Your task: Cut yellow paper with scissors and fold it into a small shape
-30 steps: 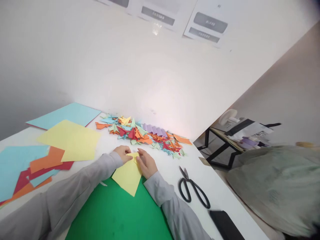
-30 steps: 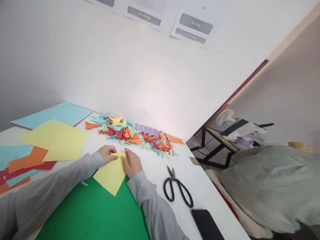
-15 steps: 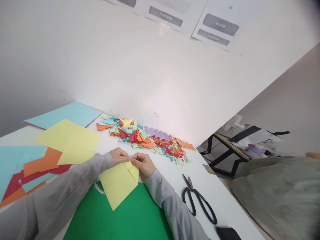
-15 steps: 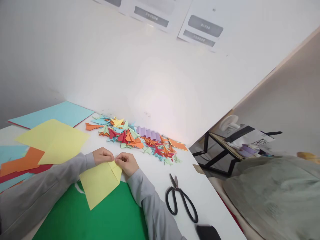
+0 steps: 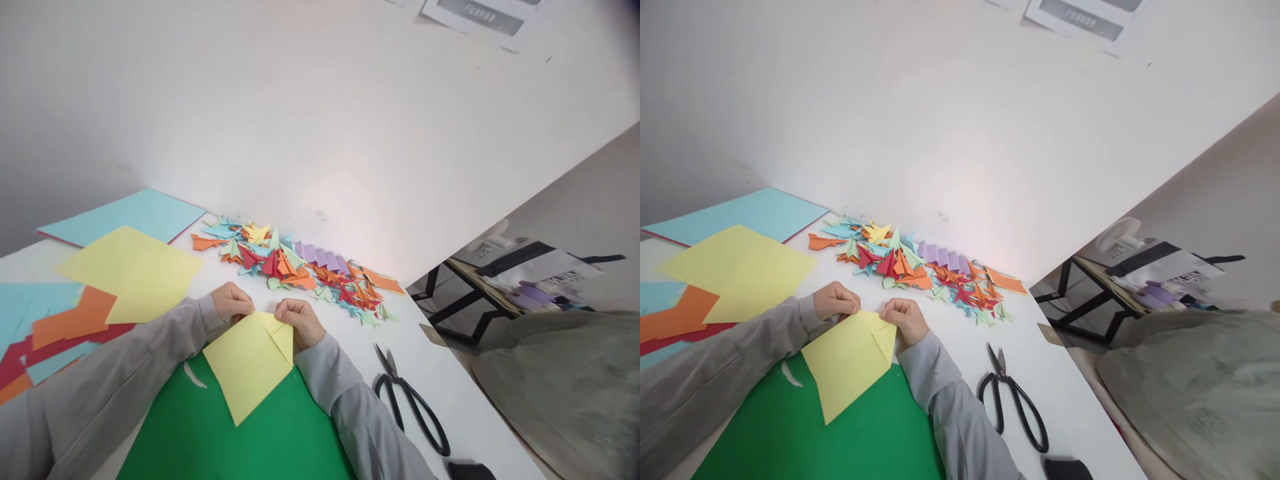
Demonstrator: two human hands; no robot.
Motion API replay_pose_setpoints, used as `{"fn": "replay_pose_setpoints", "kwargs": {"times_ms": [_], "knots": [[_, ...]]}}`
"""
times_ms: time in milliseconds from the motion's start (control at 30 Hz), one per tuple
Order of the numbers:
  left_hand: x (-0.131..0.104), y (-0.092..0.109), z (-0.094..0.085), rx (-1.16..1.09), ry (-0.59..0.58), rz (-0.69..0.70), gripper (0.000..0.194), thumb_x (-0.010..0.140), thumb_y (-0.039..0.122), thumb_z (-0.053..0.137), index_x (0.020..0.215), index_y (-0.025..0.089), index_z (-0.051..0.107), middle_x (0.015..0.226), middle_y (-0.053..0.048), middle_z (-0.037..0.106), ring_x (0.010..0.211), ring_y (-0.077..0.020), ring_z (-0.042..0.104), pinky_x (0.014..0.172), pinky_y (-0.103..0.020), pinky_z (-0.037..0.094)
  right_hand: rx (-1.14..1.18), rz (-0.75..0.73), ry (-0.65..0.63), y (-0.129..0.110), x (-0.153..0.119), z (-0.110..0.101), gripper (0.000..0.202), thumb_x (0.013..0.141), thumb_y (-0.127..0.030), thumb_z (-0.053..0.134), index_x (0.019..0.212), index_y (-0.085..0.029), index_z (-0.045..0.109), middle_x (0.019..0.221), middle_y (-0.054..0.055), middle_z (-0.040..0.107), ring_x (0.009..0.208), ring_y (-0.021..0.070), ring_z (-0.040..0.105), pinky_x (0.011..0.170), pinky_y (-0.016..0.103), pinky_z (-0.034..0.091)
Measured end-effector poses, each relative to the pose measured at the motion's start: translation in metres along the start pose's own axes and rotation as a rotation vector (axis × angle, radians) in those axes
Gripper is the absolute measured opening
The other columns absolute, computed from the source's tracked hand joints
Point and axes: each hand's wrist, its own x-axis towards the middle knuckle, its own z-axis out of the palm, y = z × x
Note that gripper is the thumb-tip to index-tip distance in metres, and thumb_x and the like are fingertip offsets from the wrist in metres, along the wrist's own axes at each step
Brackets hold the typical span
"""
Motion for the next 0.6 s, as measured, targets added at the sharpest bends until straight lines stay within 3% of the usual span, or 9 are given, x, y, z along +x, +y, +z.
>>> {"fn": "replay_pose_setpoints", "kwargs": {"times_ms": [200, 367, 600], "knots": [[0.001, 0.008, 0.006, -0.150, 0.107, -0.090, 0.023, 0.052, 0.033, 0.057, 0.048, 0.010, 0.059, 0.040, -0.002, 0.052, 0.038, -0.0098, 0.045, 0.039, -0.021, 0.032, 0.023, 0.005, 0.001, -0.004, -0.001, 0.000, 0.012, 0.048, -0.019, 0.068, 0.045, -0.015, 0.057, 0.041, -0.003, 0.055, 0.034, 0.0072, 0.044, 0.036, 0.019, 0.029], [-0.004, 0.004, 0.017, 0.033, 0.017, -0.048, 0.023, 0.054, 0.033, 0.064, 0.054, 0.010, 0.060, 0.039, 0.004, 0.045, 0.038, -0.0049, 0.035, 0.039, -0.018, 0.024, -0.093, -0.007, -0.019, 0.007, -0.002, 0.008, 0.013, 0.051, -0.020, 0.070, 0.049, -0.016, 0.058, 0.042, -0.003, 0.056, 0.036, 0.0074, 0.044, 0.039, 0.020, 0.032], [-0.003, -0.001, 0.009, 0.043, -0.076, -0.025, 0.023, 0.055, 0.033, 0.063, 0.054, 0.010, 0.062, 0.050, 0.001, 0.052, 0.045, -0.0085, 0.042, 0.043, -0.021, 0.030, -0.197, 0.005, -0.103, 0.003, -0.001, 0.002, 0.005, 0.050, -0.016, 0.064, 0.048, -0.016, 0.059, 0.042, -0.004, 0.055, 0.040, 0.0071, 0.043, 0.043, 0.020, 0.030]]}}
